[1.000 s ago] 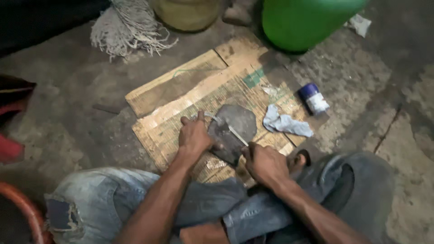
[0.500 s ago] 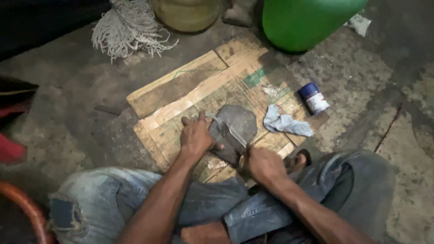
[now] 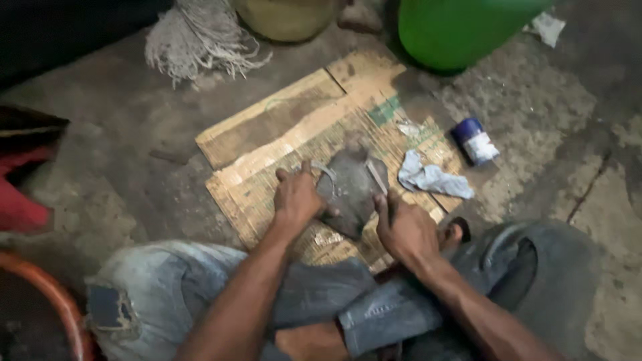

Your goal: The person sits on the floor and repeatedly strikes a small metal object with a hammer to shape it. The object is held in place on a flat stone resting on a piece of cardboard. The person adjusts the object's position occasionally while continuing to hammer it.

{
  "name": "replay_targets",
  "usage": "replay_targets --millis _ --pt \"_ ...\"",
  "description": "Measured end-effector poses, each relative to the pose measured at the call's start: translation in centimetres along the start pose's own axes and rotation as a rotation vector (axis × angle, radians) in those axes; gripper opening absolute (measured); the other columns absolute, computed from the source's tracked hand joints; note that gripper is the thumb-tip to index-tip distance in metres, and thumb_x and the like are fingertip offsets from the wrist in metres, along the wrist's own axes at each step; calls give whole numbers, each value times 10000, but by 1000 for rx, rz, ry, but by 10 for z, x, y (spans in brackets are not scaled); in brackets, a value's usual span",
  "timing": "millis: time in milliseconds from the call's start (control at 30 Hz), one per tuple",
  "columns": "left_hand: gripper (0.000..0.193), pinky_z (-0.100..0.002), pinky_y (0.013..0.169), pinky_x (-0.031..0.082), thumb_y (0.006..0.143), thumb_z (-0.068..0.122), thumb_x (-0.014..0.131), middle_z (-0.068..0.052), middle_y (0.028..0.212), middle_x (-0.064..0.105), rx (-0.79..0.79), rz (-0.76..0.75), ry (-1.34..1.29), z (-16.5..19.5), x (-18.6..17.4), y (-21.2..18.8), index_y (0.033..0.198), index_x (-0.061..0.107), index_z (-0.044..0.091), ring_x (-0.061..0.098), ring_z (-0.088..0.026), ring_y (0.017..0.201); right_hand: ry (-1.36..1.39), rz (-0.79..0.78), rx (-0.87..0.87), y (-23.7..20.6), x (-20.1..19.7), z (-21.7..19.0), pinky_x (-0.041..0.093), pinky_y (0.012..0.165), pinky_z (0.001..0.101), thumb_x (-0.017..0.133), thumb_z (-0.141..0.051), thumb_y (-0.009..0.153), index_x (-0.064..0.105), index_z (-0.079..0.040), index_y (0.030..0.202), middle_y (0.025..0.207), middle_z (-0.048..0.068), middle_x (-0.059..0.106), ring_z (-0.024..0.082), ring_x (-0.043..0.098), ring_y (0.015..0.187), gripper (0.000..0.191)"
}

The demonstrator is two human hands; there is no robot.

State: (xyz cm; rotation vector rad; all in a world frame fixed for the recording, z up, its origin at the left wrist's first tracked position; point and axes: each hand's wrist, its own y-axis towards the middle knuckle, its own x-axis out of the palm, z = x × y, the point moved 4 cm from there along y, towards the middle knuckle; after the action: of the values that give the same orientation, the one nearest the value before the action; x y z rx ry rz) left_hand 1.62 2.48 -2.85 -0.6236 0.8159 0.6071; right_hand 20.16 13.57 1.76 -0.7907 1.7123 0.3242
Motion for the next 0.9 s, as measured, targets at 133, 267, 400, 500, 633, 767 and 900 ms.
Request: replay_targets --millis 133,267,400,500,633,767,900 --pt "1381 -497 921 584 423 436 1054 -407 1269 501 -95 -21 -12 -2 -3 -2 1541 320 92 619 -542 1126 -82 -189 -24 0 11 3 545 813 585 567 -392 898 725 -71 1059 936 286 712 491 694 918 393" --pt "1378 -505 917 582 428 412 1056 -398 1305 466 -128 -40 -22 0 -4 -3 1550 307 132 620 -544 1115 23 -33 -17 -1 11 6 523 807 606 472 -444 1003 705 -87 1132 881 306 707 512 686 878 445" --pt "1346 -500 928 582 432 423 1052 -402 1264 508 -101 -9 -12 1 -5 -5 1537 344 122 620 -542 1124 -91 -159 -19 -1 18 5 545 815 589 449 -458 1041 720 -45 1066 897 299 713 492 706 879 494" --pt "1376 -508 915 587 432 410 1049 -390 1291 488 -137 -61 -18 -2 -4 -4 1559 309 137 628 -546 1106 -112 -185 -45 -3 15 2 530 788 611 510 -485 947 729 -91 1045 898 272 709 486 691 884 461" --pt "1371 -513 912 586 441 468 1052 -370 1217 568 -48 -43 13 0 -5 -4 1542 334 79 565 -558 1195 35 -38 -12 -5 4 0 512 793 616 427 -443 1022 681 -86 1145 862 308 704 522 681 840 455" --pt "1340 -512 916 588 459 406 1040 -400 1309 476 -127 -56 -23 0 -8 -5 1561 330 128 618 -559 1134 -75 -194 -18 0 11 -2 534 818 584 528 -404 938 716 -64 1063 913 283 706 487 688 890 408" --pt "1386 -520 937 558 452 415 1063 -410 1346 403 -158 -72 -14 4 -10 -5 1569 282 165 596 -568 1130 6 -27 -84 6 8 1 512 808 605 475 -425 990 706 -53 1081 907 292 707 499 680 879 447"
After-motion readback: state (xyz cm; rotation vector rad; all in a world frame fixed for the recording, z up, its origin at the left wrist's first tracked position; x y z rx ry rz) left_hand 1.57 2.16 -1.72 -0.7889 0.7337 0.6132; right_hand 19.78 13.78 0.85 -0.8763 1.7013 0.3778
